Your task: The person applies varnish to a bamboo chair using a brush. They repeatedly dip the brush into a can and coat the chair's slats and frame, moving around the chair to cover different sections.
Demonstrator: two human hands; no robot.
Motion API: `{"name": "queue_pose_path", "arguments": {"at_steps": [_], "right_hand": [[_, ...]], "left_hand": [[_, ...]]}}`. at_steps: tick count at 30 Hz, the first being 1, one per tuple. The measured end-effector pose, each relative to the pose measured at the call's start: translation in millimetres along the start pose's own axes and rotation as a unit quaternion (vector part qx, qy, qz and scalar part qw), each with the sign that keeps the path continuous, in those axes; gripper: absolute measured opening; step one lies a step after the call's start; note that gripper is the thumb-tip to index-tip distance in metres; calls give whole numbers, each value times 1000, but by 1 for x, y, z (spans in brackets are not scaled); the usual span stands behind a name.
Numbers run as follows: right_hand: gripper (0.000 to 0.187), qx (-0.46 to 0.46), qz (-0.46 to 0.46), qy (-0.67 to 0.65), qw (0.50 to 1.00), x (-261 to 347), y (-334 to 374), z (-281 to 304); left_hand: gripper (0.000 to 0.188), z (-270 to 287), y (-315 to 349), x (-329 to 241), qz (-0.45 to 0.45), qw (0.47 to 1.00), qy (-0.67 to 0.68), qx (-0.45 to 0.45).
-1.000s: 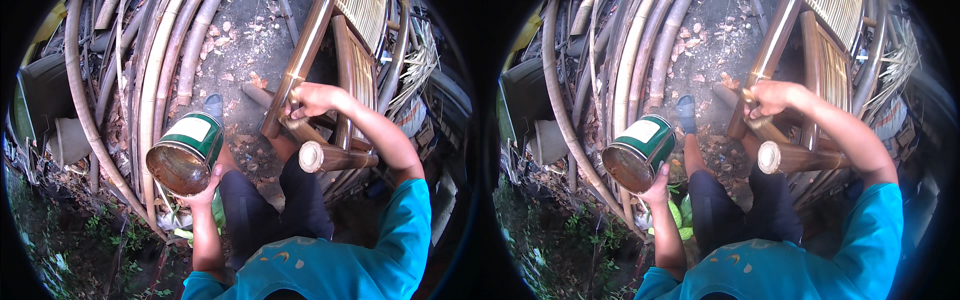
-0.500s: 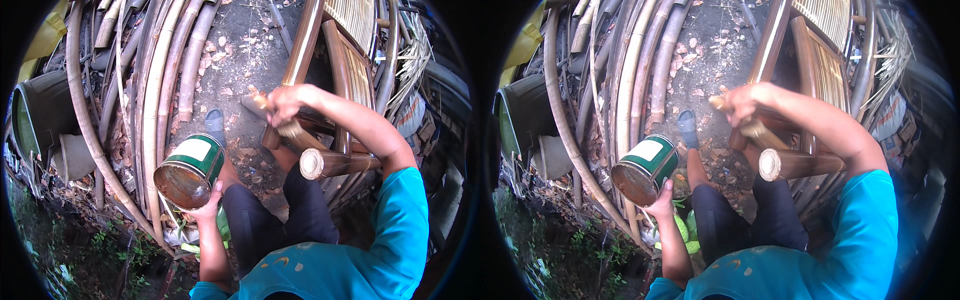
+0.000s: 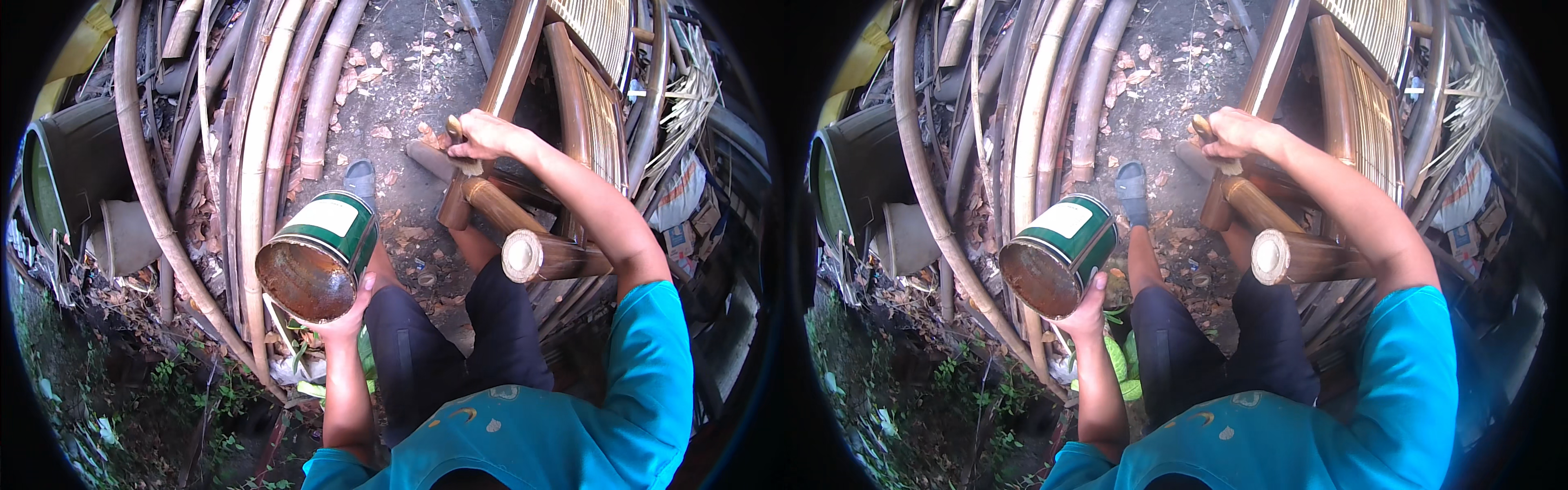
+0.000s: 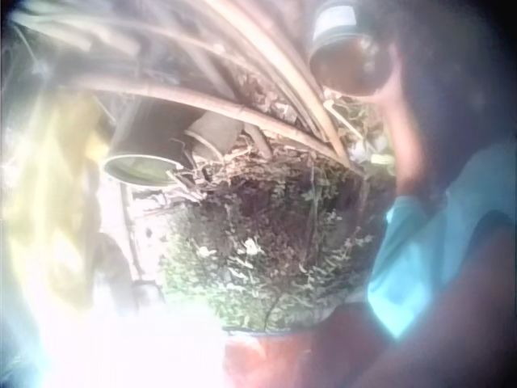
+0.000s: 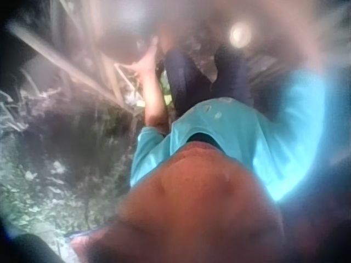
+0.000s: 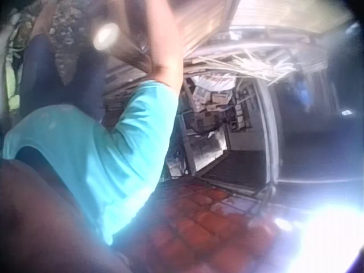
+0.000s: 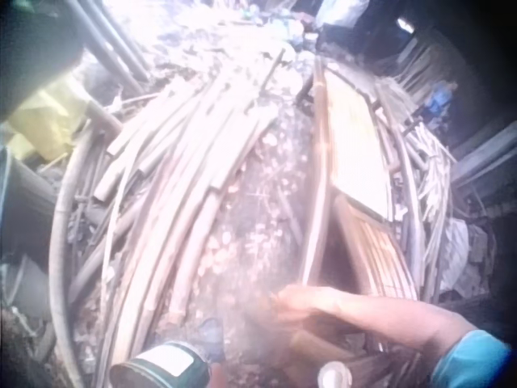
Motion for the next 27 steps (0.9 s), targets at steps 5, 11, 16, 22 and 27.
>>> {"name": "queue_pose_path", "arguments": {"at_steps": [5, 11, 16, 22, 27], "right_hand": [[23, 140, -16, 23, 990, 19, 6, -20], [27, 75, -51, 174, 981, 88, 38, -6], [26, 41, -77, -56, 995, 84, 100, 39], [23, -82, -30, -186, 979, 83, 183, 60], [28, -521, 96, -337, 778, 71, 299, 33]], "left_hand": [[125, 4, 6, 9, -6, 999, -40, 22], [120, 6, 5, -6, 13, 1000, 19, 1], [113, 12, -20, -29, -51, 998, 33, 12], [117, -1, -44, -32, -53, 993, 42, 98], [123, -21, -42, -48, -84, 982, 43, 163]]}}
Point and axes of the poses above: each hand's wrist, its own y-axis away from the middle knuckle, its own z-axis out of the back of the hand, x = y × z, the point moved 4 cm from there along -y, towards the middle knuckle, and after that the axes turned 14 degrees about -y, right-handed, at the moved point
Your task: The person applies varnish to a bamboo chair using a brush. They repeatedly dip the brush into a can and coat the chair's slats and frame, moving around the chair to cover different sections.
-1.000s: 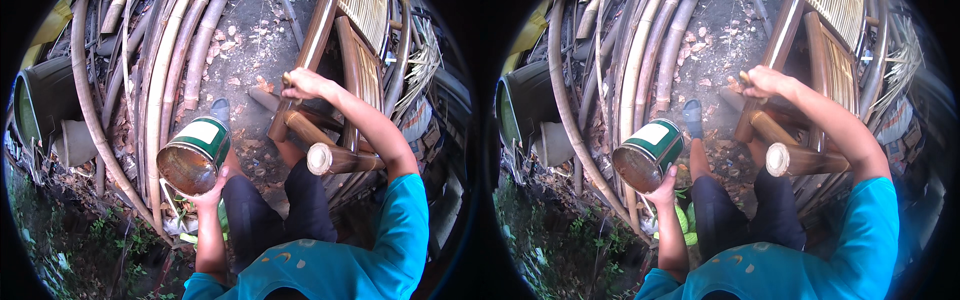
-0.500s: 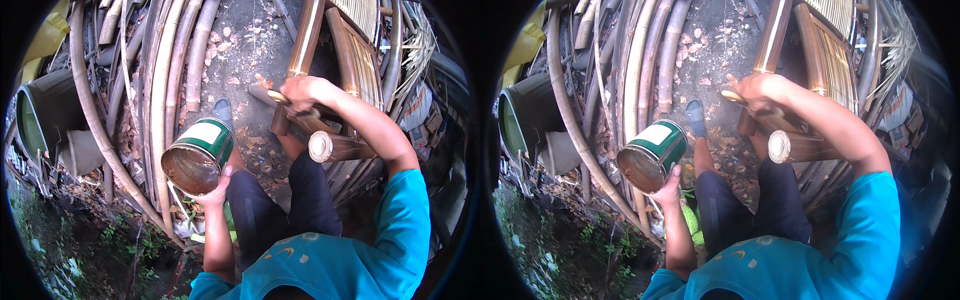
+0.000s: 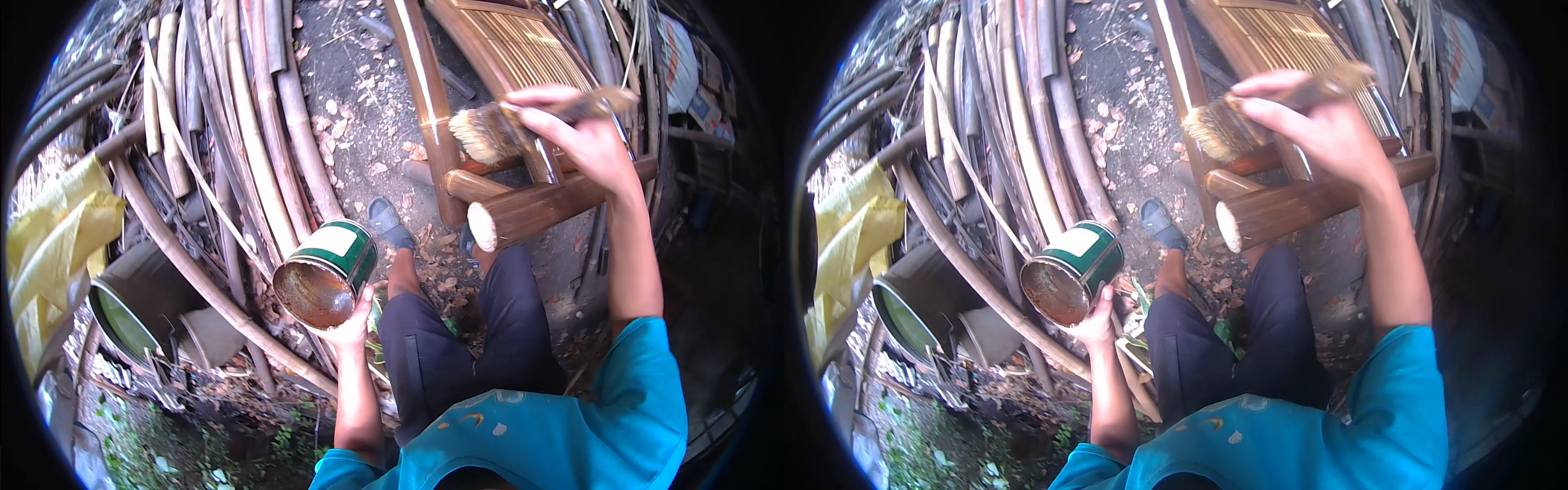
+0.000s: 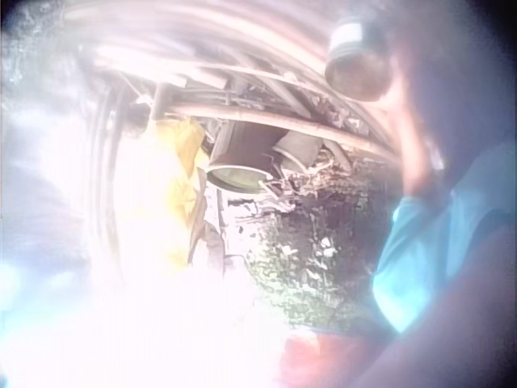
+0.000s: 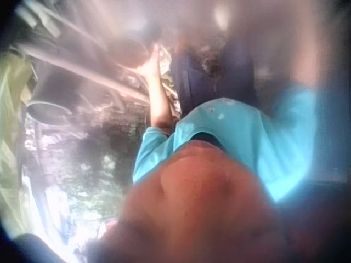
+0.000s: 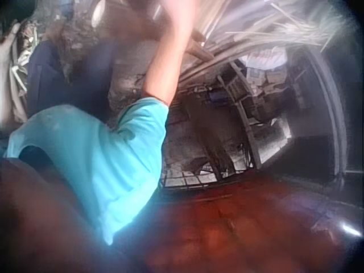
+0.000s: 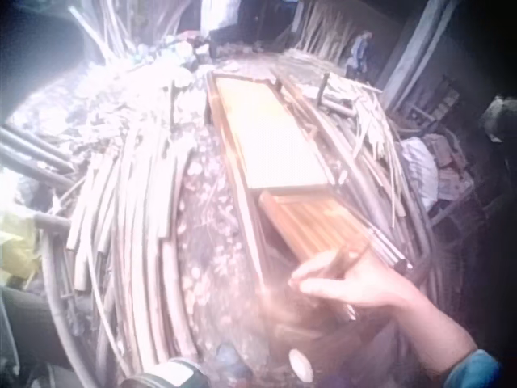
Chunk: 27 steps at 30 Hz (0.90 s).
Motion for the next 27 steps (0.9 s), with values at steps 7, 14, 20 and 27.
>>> {"name": "queue_pose_path", "arguments": {"at_steps": [7, 14, 20, 27], "right_hand": [[30, -285, 44, -494, 820, -109, 224, 56], [31, -452, -70, -690, 561, -264, 304, -38], [31, -430, 5, -548, 717, -240, 273, -117], [21, -438, 343, -160, 816, -183, 253, -37]], "left_hand": [[107, -22, 18, 8, -5, 999, -37, 38], [56, -68, 47, -25, -67, 994, -42, 72], [64, -74, 73, -40, -121, 988, -82, 42], [64, -67, 91, -28, -146, 984, -103, 17]]}}
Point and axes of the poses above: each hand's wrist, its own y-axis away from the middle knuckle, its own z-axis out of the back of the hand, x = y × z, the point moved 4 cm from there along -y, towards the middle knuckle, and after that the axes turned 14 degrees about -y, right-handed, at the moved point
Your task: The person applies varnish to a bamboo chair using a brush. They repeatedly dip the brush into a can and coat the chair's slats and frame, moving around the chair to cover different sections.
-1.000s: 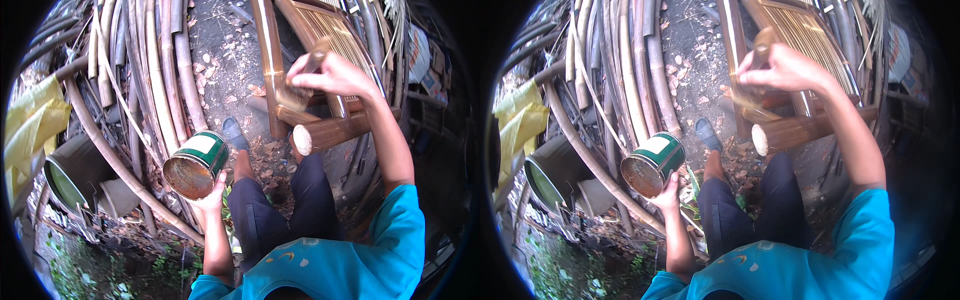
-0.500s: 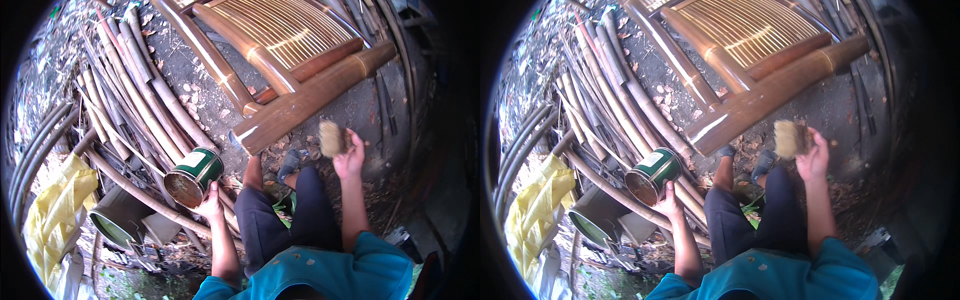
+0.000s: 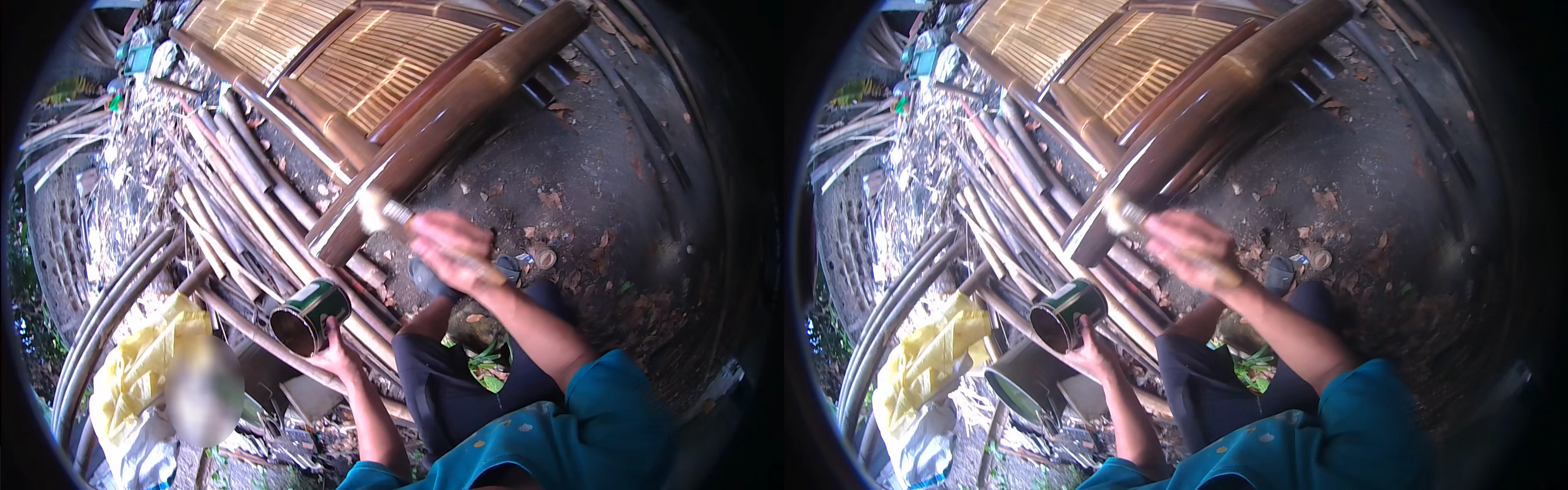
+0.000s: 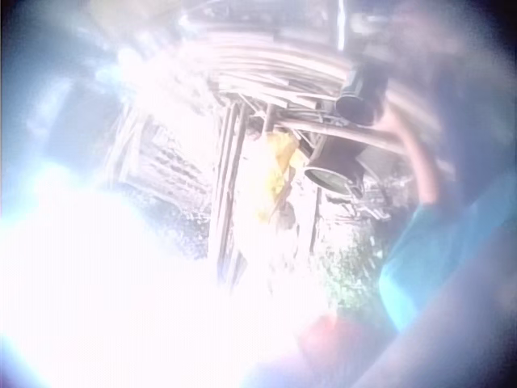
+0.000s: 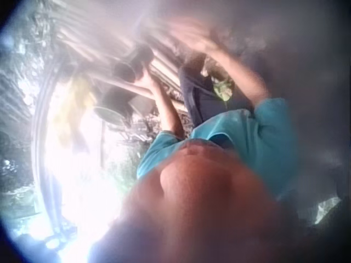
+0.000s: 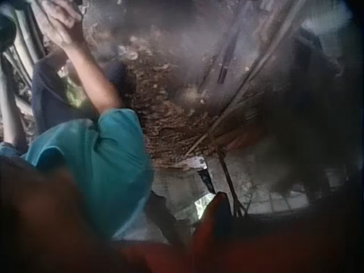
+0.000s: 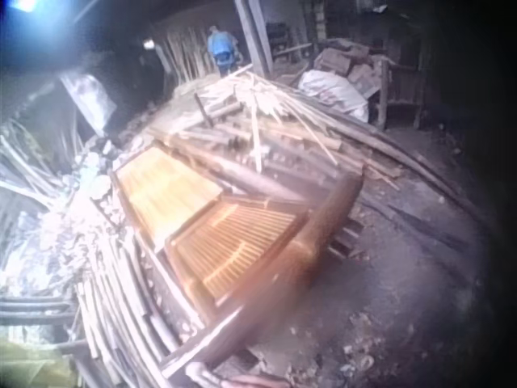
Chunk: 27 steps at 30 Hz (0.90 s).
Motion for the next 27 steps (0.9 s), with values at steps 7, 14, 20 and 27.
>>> {"name": "queue_pose_path", "arguments": {"at_steps": [7, 14, 20, 27], "right_hand": [[22, 202, 73, 26, 976, 5, -42, 50], [35, -114, -40, 290, 949, -75, -220, 334], [31, -21, -71, 276, 958, -84, -257, 399], [28, -8, 27, 482, 876, -41, -223, 301]], "left_hand": [[70, -18, 18, 42, -97, 994, -51, -16], [77, -50, -5, 58, -94, 992, -54, 61], [82, -79, -50, 147, -133, 989, -23, 61], [77, -108, -67, 204, -173, 985, -12, 17]]}}
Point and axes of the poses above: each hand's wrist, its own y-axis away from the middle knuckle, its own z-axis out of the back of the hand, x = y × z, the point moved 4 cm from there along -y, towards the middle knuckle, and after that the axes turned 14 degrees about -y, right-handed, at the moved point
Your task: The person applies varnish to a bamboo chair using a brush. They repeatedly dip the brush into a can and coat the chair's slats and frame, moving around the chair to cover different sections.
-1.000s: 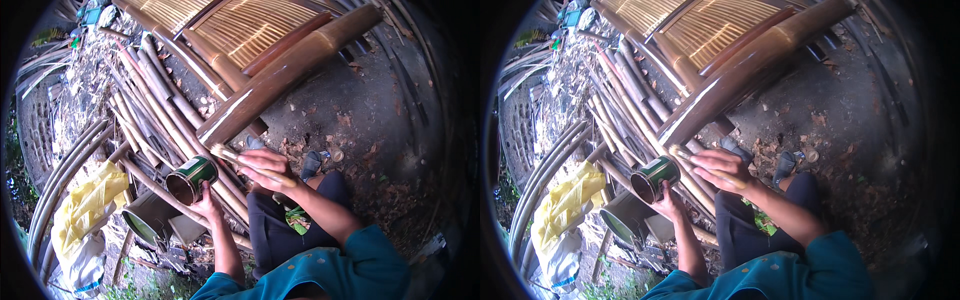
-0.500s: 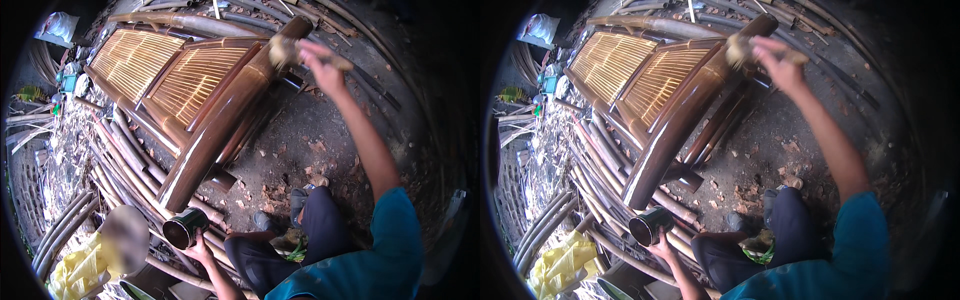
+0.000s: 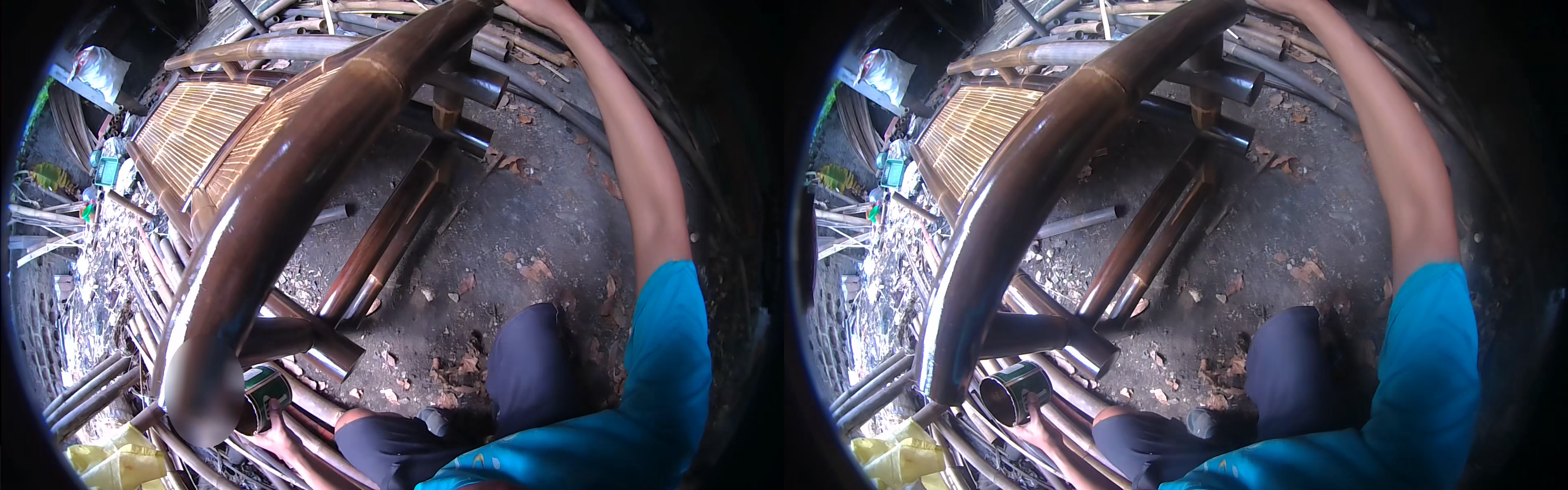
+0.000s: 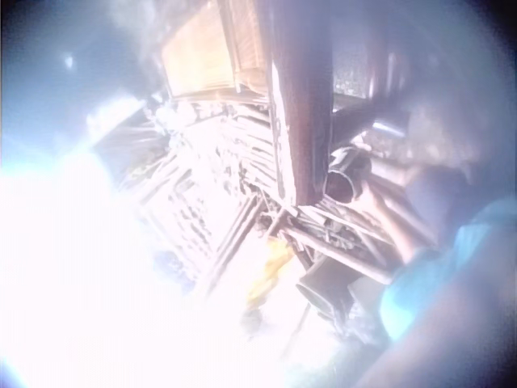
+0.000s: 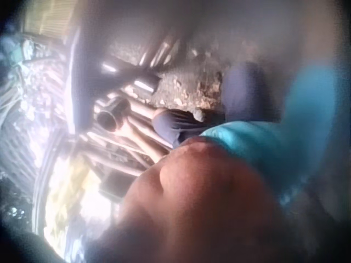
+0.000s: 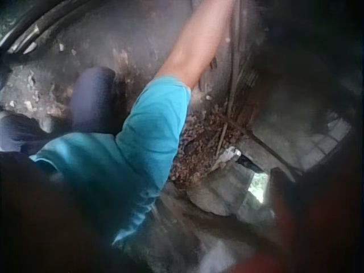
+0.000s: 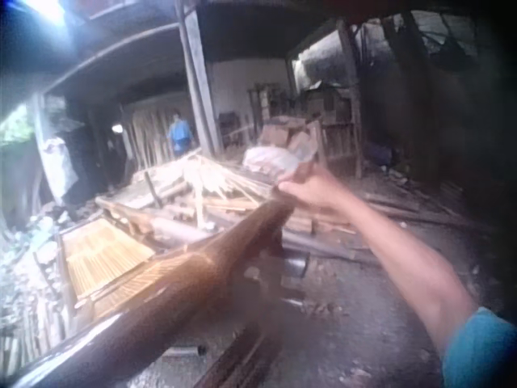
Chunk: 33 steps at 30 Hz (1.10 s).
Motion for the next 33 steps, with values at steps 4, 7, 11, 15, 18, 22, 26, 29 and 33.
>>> {"name": "queue_pose_path", "arguments": {"at_steps": [4, 7, 11, 15, 18, 22, 26, 29, 33], "right_hand": [[36, -108, -156, 25, 981, -116, 25, 15], [31, -207, -71, -130, 967, -87, 103, -36], [24, -259, 75, -92, 959, -60, 164, -116], [25, -257, 146, -128, 947, -47, 133, -181], [25, -172, 114, -20, 978, -68, 103, -199], [21, -262, 124, -81, 954, -49, 183, -171], [24, -368, 157, -19, 916, -56, 183, -135], [21, -236, 122, -8, 964, -48, 144, -145], [19, -340, 59, 9, 939, -49, 197, -95]], "left_hand": [[79, -10, 12, 22, 37, 999, 30, -17], [80, -9, 17, 34, 67, 996, 53, -2], [81, 4, 24, 48, 81, 993, 81, -9], [83, 0, 35, 30, 132, 987, 87, 4], [87, -6, 36, 39, 78, 994, 81, 4], [97, 43, 35, 53, 33, 996, 23, -83], [90, 26, 40, 71, 42, 997, 45, -44], [76, 37, 39, 77, -5, 999, 0, -51], [76, 48, 44, -6, 30, 997, 40, -61]]}}
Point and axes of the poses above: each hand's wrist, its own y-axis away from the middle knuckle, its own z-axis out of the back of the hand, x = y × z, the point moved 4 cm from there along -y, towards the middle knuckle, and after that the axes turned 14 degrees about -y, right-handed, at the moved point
